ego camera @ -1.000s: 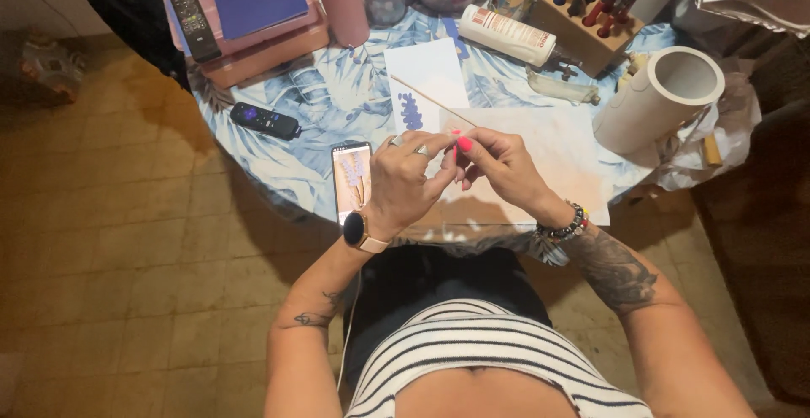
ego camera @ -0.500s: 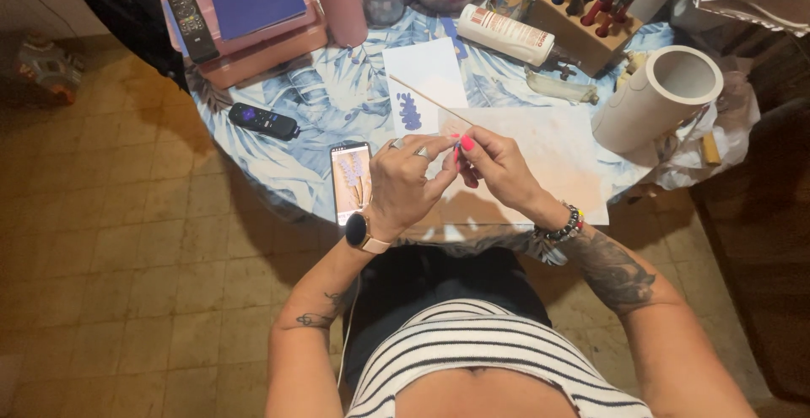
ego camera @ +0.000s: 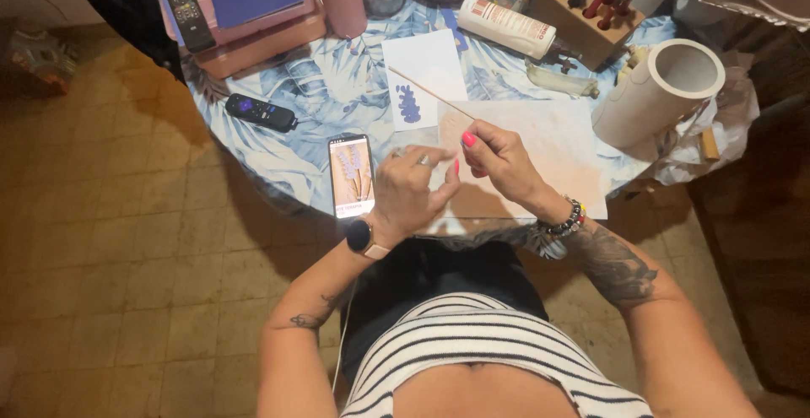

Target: Crafting a decorative card by placing paper cutouts and using a wooden stick for application

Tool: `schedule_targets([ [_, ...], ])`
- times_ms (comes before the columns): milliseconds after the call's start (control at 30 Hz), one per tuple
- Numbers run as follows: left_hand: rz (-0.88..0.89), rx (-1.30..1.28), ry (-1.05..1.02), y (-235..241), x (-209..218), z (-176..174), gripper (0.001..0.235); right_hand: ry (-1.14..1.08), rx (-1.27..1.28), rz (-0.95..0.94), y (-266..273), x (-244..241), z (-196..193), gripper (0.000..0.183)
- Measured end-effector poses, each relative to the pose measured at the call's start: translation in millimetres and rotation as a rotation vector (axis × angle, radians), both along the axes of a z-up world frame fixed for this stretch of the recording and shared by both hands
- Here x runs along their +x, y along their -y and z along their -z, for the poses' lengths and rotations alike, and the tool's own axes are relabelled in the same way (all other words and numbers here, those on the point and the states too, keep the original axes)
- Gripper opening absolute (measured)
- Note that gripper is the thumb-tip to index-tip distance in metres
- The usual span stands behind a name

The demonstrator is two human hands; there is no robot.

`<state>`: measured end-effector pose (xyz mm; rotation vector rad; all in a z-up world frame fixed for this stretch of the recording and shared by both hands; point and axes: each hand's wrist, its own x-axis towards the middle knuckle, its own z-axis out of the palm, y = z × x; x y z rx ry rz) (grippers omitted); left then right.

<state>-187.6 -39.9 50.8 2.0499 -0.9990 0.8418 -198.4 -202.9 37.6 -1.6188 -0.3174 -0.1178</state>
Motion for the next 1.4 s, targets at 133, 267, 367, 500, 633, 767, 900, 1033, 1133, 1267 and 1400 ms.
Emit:
schedule_targets([
  [133, 0.063, 0.115, -0.036, 4, -15, 34, 0.013, 0.14, -0.402, 0.027, 22, 0, 1, 0.026],
  [267, 0.198, 0.525, -0.198, 0, -32, 50, 0.046, 0.37, -0.991, -0.045, 60, -19, 24, 0.01],
  [367, 0.215, 0.597, -0.187, -3, -33, 53, 0.055, 0.471, -1.251, -0.002, 86, -35, 38, 0.011],
  [500, 0.233, 0.62, -0.2, -4, -32, 50, 0.059, 0.559, -1.276, 0.011, 87, -32, 49, 0.012],
  [633, 0.245, 0.61, -0.231, -6, -30, 54, 0.062, 0.476, -1.194, -0.041, 43, 16, 40, 0.012],
  [767, 0.232, 0.647, -0.246, -5, -32, 59, 0.063, 0.521, -1.275, 0.035, 36, 62, 62, 0.013],
  [900, 0.239, 0.652, -0.259, -5, -30, 60, 0.065, 0.497, -1.268, -0.076, 47, 12, 37, 0.015],
  [1033, 0.249, 0.647, -0.258, -7, -30, 58, 0.067, 0.534, -1.311, -0.135, 114, -42, 63, 0.01],
  [1133, 0.26, 0.665, -0.255, -7, -29, 56, 0.069, 0.435, -1.376, -0.103, 116, -47, 56, 0.011],
  [1267, 0.249, 0.708, -0.277, -8, -31, 52, 0.073, 0.51, -1.239, -0.106, 54, 10, 58, 0.014],
  [1400, 0.231, 0.731, -0.311, -7, -32, 48, 0.072, 0.674, -1.221, 0.049, 27, 79, 59, 0.018],
])
